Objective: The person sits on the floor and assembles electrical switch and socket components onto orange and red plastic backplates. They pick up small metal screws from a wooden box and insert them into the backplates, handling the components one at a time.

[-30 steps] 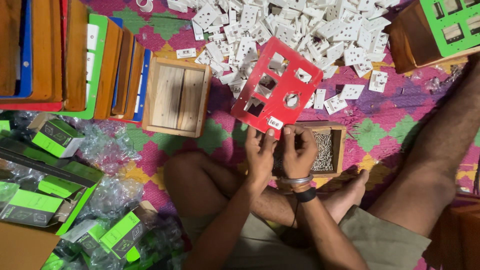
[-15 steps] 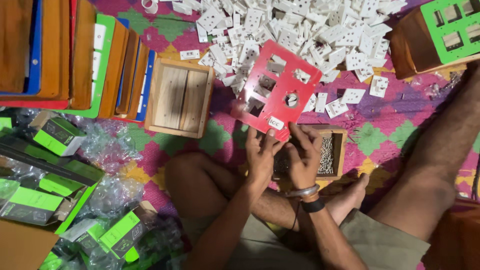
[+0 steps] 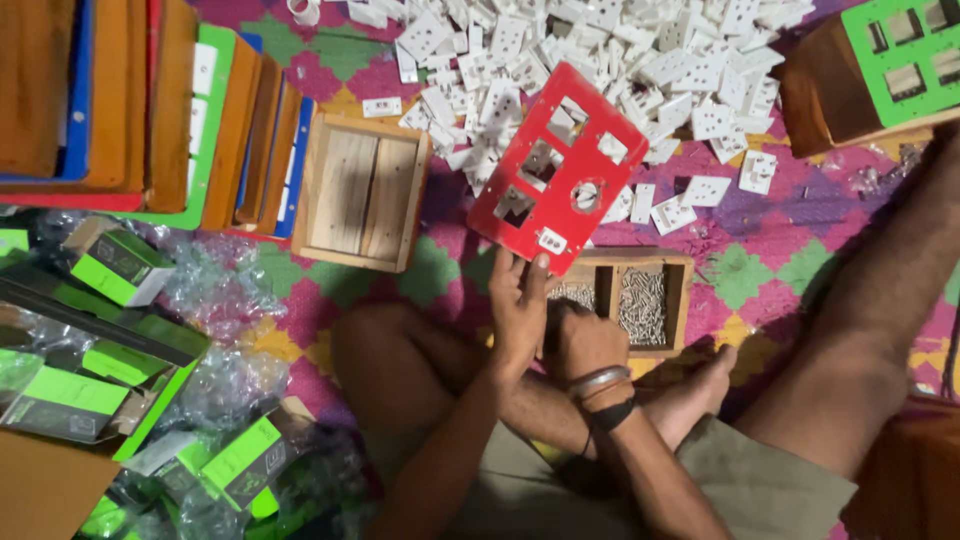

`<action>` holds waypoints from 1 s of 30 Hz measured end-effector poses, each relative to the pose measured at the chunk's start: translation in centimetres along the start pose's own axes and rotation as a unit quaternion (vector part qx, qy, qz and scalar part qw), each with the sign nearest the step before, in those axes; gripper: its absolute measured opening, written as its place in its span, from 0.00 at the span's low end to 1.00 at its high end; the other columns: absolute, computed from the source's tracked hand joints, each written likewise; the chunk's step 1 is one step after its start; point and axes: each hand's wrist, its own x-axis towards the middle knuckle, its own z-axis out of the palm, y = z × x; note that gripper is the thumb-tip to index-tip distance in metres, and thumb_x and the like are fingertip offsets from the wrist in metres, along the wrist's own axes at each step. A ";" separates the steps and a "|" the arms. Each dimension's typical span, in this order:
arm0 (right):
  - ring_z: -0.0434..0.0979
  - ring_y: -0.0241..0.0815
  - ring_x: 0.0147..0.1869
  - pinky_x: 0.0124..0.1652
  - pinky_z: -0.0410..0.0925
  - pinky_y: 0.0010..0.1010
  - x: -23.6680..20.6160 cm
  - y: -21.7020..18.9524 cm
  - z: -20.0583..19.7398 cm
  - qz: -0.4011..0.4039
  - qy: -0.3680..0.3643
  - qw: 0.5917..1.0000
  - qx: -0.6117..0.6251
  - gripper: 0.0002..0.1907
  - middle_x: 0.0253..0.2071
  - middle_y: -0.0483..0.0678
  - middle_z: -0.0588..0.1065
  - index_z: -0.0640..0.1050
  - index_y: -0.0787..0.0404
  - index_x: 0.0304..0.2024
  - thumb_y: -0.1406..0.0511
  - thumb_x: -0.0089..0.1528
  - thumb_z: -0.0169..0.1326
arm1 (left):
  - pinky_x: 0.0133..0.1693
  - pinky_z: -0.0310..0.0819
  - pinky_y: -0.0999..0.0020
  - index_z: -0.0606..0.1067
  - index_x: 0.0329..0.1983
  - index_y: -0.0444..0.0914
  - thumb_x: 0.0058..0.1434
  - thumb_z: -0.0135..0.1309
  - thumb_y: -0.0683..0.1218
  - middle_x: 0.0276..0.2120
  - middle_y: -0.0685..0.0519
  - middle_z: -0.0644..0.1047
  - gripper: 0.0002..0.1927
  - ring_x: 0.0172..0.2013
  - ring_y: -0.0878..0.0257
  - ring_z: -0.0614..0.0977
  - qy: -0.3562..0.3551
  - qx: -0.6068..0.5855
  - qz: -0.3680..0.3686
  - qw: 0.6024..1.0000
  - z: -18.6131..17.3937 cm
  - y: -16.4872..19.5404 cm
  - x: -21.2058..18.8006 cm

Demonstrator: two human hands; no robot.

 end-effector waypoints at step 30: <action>0.78 0.34 0.40 0.40 0.71 0.24 5.0 2.9 -4.7 -0.055 0.148 0.850 0.502 0.05 0.39 0.46 0.79 0.83 0.67 0.41 0.70 0.63 0.61 | 0.52 0.72 0.72 0.69 0.64 0.31 0.69 0.48 0.36 0.52 0.47 0.79 0.19 0.52 0.65 0.79 -0.086 0.166 0.095 0.978 0.9 1.7 -1.0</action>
